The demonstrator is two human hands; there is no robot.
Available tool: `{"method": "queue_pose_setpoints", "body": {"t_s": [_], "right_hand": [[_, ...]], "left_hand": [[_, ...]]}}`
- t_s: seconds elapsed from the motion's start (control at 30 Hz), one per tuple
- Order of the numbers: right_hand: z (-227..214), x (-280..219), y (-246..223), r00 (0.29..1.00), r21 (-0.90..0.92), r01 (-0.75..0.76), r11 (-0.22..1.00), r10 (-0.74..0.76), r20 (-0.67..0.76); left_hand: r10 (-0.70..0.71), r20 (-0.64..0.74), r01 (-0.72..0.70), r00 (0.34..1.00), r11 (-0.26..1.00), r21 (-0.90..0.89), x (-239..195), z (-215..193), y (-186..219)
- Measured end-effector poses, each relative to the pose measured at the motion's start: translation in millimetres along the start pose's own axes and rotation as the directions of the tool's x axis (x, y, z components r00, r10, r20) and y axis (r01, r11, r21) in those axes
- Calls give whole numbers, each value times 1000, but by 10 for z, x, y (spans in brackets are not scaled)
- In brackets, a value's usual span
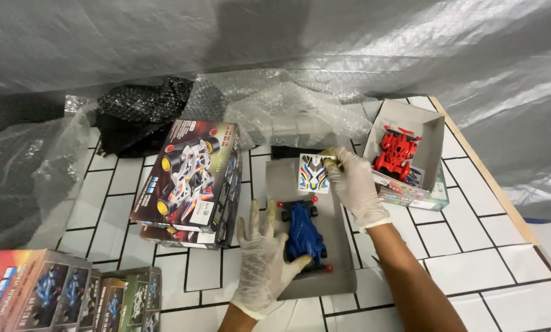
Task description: Assembling a plastic toy car by fitting the body shell onto the chassis.
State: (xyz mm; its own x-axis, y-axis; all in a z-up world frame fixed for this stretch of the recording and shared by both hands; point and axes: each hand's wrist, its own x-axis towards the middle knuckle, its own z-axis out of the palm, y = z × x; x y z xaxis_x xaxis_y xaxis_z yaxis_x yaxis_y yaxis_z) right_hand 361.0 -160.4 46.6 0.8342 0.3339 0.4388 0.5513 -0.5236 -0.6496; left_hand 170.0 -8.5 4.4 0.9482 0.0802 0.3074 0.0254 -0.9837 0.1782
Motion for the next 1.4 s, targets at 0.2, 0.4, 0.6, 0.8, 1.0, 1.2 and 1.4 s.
{"method": "queue_pose_setpoints", "body": {"t_s": [0.2,0.4,0.6,0.8,1.0,1.2,1.4], "right_hand": [[148,24,251,992,-116,61,991,-48,114],[-98,4,-120,979,-79,126,989,-112,169],[-276,-48,-414,954,-17,-18,1000,23,299],[-163,-79,-413,881,-61,-83,995,102,462],[-69,-109,-426,934,-77,-32,996,57,352],[-104,-121,-604,898,-147,-207,967,248,364],[-145,-123,-652,899,-206,-120,971,194,392]], "left_hand": [[9,-130,-38,992,975,-219,-34,125,-41],[-68,-243,-71,968,852,-518,-37,33,-41],[-334,-132,140,933,677,-722,-41,-28,-96],[-546,42,278,837,359,-891,-18,-274,9],[-534,62,207,844,218,-954,-57,-162,9],[-519,38,204,854,266,-942,-54,-157,60],[-516,83,236,852,238,-942,-21,-186,71]]}}
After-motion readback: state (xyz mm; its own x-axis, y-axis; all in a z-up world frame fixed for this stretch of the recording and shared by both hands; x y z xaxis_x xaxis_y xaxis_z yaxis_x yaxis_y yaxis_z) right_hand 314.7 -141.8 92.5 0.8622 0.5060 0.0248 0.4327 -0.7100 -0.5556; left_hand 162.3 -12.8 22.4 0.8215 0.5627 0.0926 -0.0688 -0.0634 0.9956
